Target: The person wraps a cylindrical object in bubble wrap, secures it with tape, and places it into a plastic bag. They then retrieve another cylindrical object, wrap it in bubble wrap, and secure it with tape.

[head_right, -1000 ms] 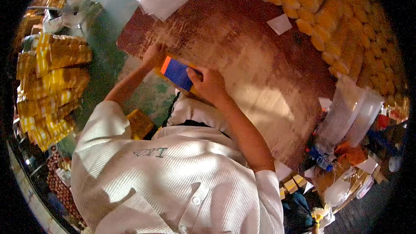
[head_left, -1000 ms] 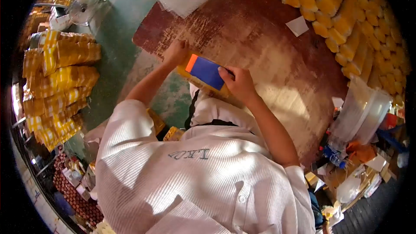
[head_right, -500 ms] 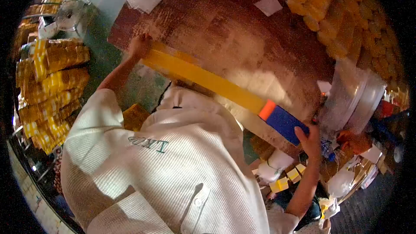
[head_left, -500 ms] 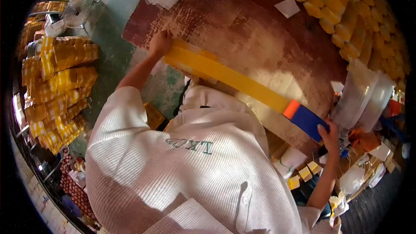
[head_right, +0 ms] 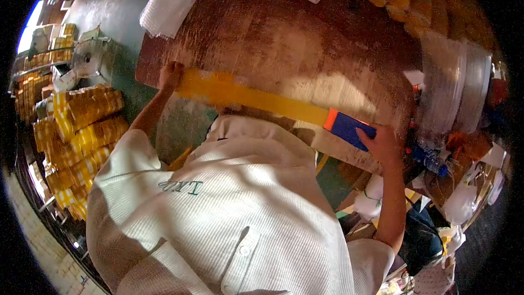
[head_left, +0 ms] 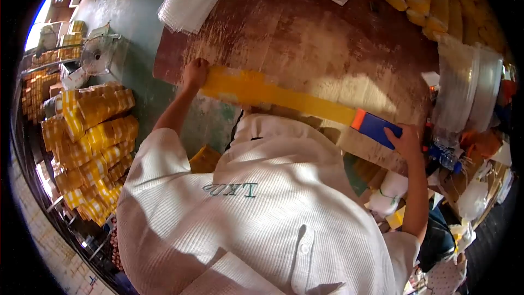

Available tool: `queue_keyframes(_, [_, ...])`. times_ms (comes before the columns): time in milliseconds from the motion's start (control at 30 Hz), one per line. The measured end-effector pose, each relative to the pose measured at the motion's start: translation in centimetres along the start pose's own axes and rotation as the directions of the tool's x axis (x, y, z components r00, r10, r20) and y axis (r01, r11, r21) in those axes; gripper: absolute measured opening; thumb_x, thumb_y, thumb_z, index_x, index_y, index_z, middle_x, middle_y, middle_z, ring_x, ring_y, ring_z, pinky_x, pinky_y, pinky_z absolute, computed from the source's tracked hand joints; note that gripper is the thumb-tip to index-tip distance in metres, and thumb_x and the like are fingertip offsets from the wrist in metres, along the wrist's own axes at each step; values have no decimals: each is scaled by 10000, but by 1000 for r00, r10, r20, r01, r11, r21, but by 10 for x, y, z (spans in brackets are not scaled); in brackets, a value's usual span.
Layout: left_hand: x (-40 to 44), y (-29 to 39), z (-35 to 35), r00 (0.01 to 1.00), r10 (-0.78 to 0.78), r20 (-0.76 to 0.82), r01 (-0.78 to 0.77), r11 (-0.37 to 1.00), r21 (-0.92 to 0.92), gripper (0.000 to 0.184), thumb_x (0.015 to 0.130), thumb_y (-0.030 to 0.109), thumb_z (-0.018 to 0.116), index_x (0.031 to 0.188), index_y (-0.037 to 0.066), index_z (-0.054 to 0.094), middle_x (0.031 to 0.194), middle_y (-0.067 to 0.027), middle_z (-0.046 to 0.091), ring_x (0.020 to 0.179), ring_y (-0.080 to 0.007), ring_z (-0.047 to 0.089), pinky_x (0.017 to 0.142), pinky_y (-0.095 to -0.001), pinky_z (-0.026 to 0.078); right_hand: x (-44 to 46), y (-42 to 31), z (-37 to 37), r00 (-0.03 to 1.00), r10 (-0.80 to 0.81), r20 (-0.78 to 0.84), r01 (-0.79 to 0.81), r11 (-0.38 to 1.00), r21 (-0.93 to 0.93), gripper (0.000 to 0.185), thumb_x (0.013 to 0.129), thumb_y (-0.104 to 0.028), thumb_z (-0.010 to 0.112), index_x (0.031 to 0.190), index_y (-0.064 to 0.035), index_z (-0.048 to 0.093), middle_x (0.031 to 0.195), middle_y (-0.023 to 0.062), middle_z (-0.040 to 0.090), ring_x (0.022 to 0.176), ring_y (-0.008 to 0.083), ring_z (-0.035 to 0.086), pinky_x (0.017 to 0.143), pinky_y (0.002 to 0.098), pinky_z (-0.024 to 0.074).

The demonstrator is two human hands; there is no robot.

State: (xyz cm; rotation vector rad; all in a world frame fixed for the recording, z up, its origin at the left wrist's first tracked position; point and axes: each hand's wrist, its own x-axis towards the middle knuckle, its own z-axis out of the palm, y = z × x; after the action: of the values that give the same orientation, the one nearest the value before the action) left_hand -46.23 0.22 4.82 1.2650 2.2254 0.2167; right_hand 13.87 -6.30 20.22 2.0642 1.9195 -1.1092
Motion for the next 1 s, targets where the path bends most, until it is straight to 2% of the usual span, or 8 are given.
queue_keyframes(100, [-3,7,-8,997,-13,80,11,1000,25,367,873,348,432,1068,89,605,1073,-179,591,963,-342,556,831,-415,431,14,5,21,999,-23,30,23,1000,-7,401,743,-390,658,910,-26,665,762,178,644,689,288,637,646,378,500])
queue_keyframes(200, [-15,17,11,753,606,-256,-411,737,537,480,846,353,492,1250,95,463,1293,-198,426,1142,-383,425,950,-437,348,27,16,39,998,-62,-16,60,989,-136,414,737,-419,644,868,-27,671,744,179,639,684,293,634,641,383,504])
queue_keyframes(233, [-23,30,23,690,679,-251,-514,704,491,546,827,360,518,1289,91,403,1343,-197,350,1185,-397,363,980,-461,306,31,17,44,994,-95,-53,87,987,-134,415,735,-423,642,858,-28,671,741,175,639,685,294,633,640,383,504])
queue_keyframes(333, [-103,96,54,544,837,66,-765,461,450,651,769,371,590,1310,87,367,1363,-198,318,1222,-400,318,1007,-502,261,29,21,52,988,-125,-91,111,983,-146,414,730,-428,639,838,-30,669,738,165,639,688,297,631,636,386,503])
queue_keyframes(500, [-121,123,68,391,839,377,-916,313,252,815,716,399,651,1382,137,263,1315,-195,363,1217,-364,339,1017,-493,252,27,10,44,998,-61,-32,55,986,-160,421,729,-430,639,838,-24,660,733,164,633,683,312,624,627,398,499])
queue_keyframes(600, [-104,124,50,294,790,539,-916,73,394,914,684,433,668,1410,142,194,1281,-192,386,1196,-350,366,998,-481,277,21,11,46,994,-71,-82,67,997,-46,420,735,-436,628,841,-31,661,717,165,628,680,319,619,623,406,495])
queue_keyframes(700, [-112,161,19,341,639,690,-940,252,231,987,639,452,696,1411,124,177,1257,-201,394,1188,-344,374,979,-474,293,26,29,64,985,-121,-121,116,992,-44,418,742,-450,616,843,-47,665,710,171,625,673,328,613,633,405,491])
queue_keyframes(1000, [-150,217,109,184,661,727,-968,-5,250,1072,557,534,695,1408,128,186,1156,-154,469,1069,-309,454,884,-489,332,-57,123,44,890,-101,-444,100,995,-27,362,705,-382,669,803,-34,676,682,176,616,628,301,599,596,388,481])
